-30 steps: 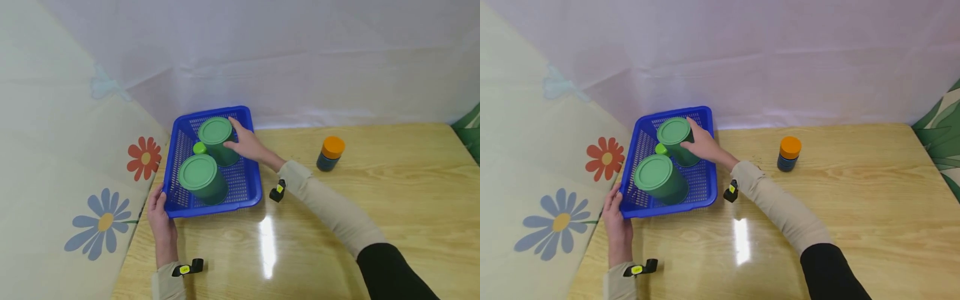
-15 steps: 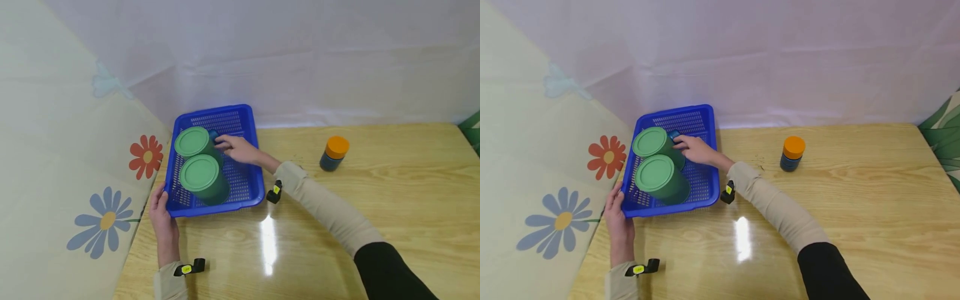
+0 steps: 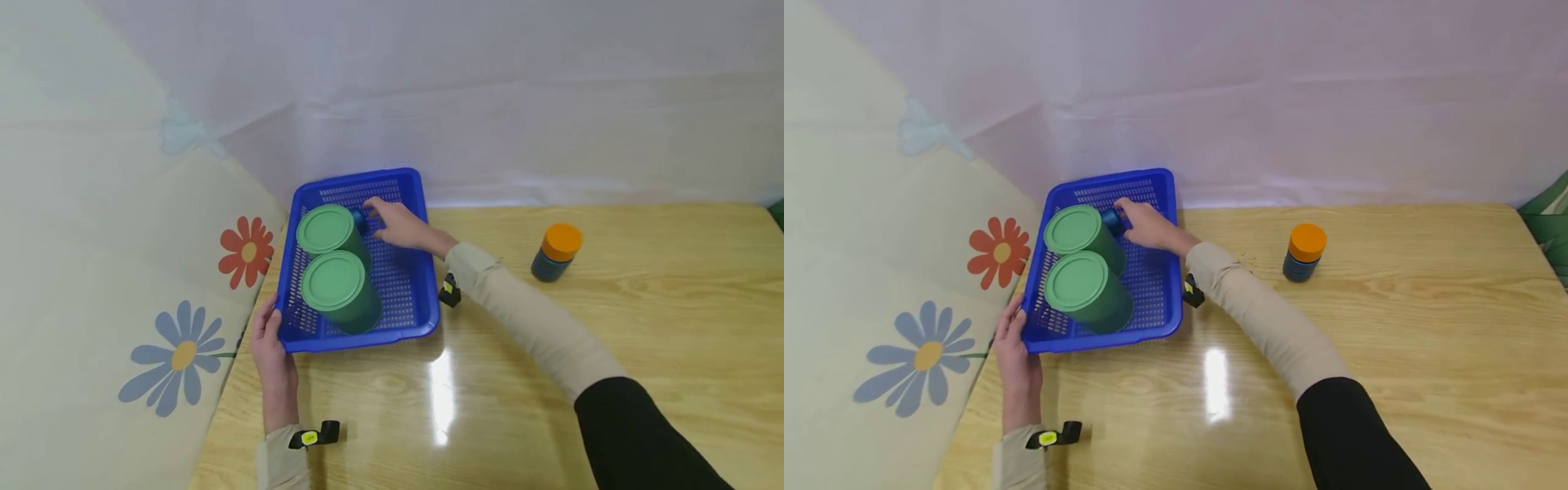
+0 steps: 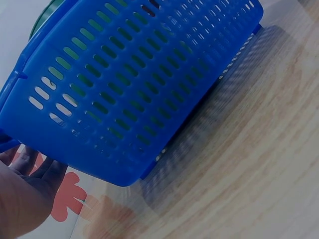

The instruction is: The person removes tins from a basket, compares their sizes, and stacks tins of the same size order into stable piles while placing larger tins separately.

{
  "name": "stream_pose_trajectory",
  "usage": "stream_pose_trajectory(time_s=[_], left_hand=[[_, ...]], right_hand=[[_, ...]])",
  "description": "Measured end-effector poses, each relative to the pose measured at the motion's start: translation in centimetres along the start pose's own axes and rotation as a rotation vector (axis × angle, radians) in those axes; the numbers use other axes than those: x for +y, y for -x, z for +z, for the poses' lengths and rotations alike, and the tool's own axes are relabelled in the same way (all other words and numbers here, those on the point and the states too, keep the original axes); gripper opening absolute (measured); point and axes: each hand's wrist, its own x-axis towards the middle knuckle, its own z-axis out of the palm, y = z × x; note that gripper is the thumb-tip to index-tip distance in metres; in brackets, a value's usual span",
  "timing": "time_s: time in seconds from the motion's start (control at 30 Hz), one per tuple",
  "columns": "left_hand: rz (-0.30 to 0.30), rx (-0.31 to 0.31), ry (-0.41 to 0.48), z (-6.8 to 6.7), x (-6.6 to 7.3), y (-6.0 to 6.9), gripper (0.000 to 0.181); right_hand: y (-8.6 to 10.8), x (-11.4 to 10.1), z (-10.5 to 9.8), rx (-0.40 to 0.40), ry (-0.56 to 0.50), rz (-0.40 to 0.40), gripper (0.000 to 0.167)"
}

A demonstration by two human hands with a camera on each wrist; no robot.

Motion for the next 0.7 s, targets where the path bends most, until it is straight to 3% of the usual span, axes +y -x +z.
stream_pose_trajectory(time_s=[0.2,0.37,0.53,0.7], left_hand=[[0.017,-0.007,0.006,0.2,-0.2,0.1,0.035],[0.023,-0.010,0.009,-0.1,-0.1,0.5,0.035],[0.025,0.029,0.001,-0.8,0.3,1.2,0.036],[0.019,0.023,-0.018,-1.2,0.4,1.5,0.037]], right_hand=[[-0.7,0.1,-0.6,-0.065,0.100,-0.009,0.069],[-1.9,-0.9,-0.8,-0.153,0.305,-0.052,0.070],[-3.8,-2.5,-0.4,-0.244,0.534,-0.089,0.061],[-5.4,-3.8,0.1,-0.291,0.618,-0.074,0.055]])
